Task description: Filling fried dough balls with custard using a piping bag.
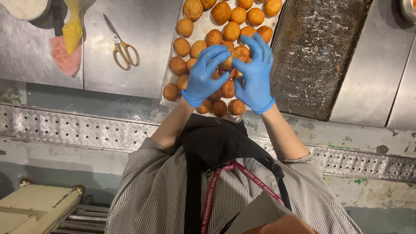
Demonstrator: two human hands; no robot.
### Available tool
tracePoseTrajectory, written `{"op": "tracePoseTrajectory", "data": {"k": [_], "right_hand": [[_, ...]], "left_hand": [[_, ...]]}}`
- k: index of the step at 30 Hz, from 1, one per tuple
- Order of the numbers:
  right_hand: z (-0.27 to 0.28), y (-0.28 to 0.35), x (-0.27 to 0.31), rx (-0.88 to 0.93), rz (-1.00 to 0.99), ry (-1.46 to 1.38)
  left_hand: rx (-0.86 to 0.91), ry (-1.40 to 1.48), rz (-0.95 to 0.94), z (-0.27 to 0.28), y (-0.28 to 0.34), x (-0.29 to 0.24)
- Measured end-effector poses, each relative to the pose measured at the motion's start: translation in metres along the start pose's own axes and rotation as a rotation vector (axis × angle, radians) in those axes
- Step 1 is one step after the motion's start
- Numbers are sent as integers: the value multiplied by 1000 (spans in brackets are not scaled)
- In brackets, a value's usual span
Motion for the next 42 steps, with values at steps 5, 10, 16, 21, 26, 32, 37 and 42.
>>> {"op": "tracePoseTrajectory", "data": {"k": [5, 10, 16, 21, 26, 32, 37, 42], "right_hand": [[-25, 5, -31, -1, 52, 15], [-52, 20, -53, 94, -118, 167], [-45, 35, -85, 113, -108, -61], [-30, 42, -92, 38, -205, -122], [-21, 68, -126, -62, -319, -136], [-21, 71, -124, -92, -317, -186], [-12, 72, -120, -111, -350, -173], [-4, 48, -90, -80, -205, -106]], "left_hand": [[44, 44, 61, -12, 7, 14], [123, -37, 22, -41, 24, 51], [-8, -115, 247, -67, 23, 187], [323, -458, 337, -103, 35, 275], [280, -679, 190, -96, -24, 289], [520, -1037, 81, -139, -54, 353], [407, -805, 192, -108, -68, 278], [182, -59, 270, -67, -48, 131]]}}
Point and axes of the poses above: each hand's wrist, its own y-axis away from the middle knuckle, its own z-axis out of the back of the hand, x = y × z, the point moved 2 cm from there along -y, towards the middle knuckle, and after that the axes turned 1 degree about x, right-handed, at the moved point
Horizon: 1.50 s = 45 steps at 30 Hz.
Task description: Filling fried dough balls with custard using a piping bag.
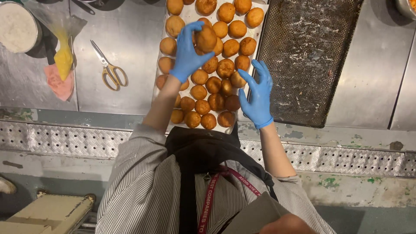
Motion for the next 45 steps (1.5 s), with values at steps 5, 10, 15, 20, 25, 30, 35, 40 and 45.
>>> {"op": "tracePoseTrajectory", "data": {"k": [5, 10, 15, 20, 25, 30, 35, 40, 45], "right_hand": [[3, -17, 48, 14, 141, 8], [0, -15, 75, 11, 238, 79], [-17, -10, 82, -27, 206, 198], [-23, -16, 85, 9, 264, 8], [-31, -18, 84, 44, 213, 28], [-35, -27, 52, 39, 178, -6], [-52, -24, 45, 94, 130, -13], [-67, -32, 36, 172, 90, -459], [-73, -33, 32, 153, 100, -379]], "left_hand": [[18, 286, -73, 30, 43, -78], [-157, 165, -100, 43, 75, -85], [-226, 13, -140, 43, 78, -94], [-284, 5, -143, 36, 81, -94], [-262, 19, -127, 26, 80, -83], [-198, 40, -103, 26, 82, -87], [-70, 31, -40, 7, 88, -64], [-123, 6, -70, 8, 79, -66], [-129, 61, -82, 4, 73, -55]]}}
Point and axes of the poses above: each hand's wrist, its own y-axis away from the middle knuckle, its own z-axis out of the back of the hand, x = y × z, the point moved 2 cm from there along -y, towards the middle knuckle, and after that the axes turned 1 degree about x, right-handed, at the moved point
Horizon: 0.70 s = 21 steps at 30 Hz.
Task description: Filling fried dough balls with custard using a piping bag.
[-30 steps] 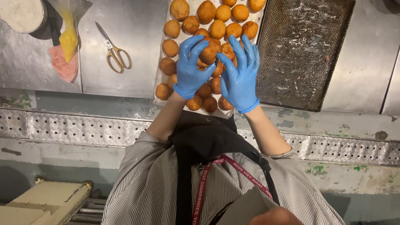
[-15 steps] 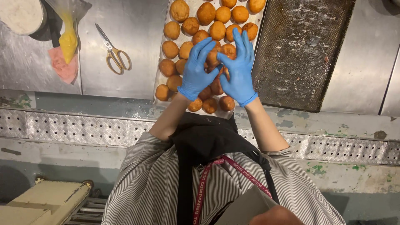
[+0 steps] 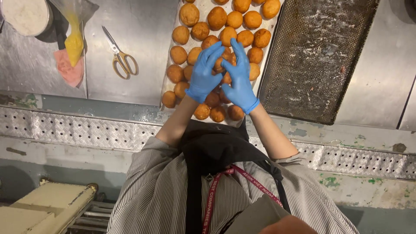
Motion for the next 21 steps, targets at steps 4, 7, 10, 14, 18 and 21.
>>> {"op": "tracePoseTrajectory", "data": {"k": [4, 7, 10, 14, 18, 21], "right_hand": [[10, -3, 16, -50, 26, 658], [16, -10, 15, 82, -46, 409], [31, -15, 10, 92, 19, 395], [41, -8, -12, -16, -44, 522], [46, 8, -16, -98, -80, 361], [53, 14, -16, -121, -59, 319]], "left_hand": [[14, -180, -58, -3, 7, 16], [89, -218, -67, -4, 1, 14], [96, -74, -103, -1, -10, 9], [181, -227, -84, -33, -47, 76], [63, -589, 80, -72, -108, 236], [242, -722, 70, -104, -118, 281]]}}
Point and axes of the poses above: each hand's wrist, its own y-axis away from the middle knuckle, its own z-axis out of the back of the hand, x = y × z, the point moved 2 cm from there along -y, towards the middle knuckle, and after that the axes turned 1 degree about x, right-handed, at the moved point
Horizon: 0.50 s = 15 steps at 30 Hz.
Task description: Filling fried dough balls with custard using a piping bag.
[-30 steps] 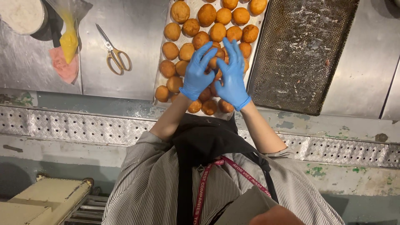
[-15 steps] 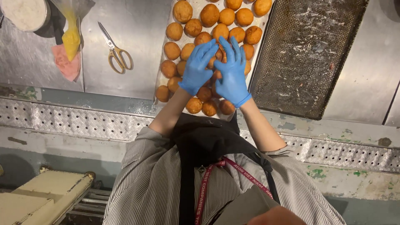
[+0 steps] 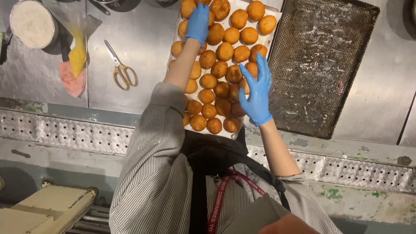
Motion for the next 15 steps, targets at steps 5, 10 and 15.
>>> {"op": "tracePoseTrajectory", "data": {"k": [5, 10, 15], "right_hand": [[15, 21, -25, -55, -126, -33], [19, 38, -51, -78, -191, -37], [26, 36, -55, -96, -197, -22]], "left_hand": [[190, -3, -20, -23, -1, 14], [341, -21, -39, -20, 4, 19], [33, 300, 139, 1, -16, 25]]}}
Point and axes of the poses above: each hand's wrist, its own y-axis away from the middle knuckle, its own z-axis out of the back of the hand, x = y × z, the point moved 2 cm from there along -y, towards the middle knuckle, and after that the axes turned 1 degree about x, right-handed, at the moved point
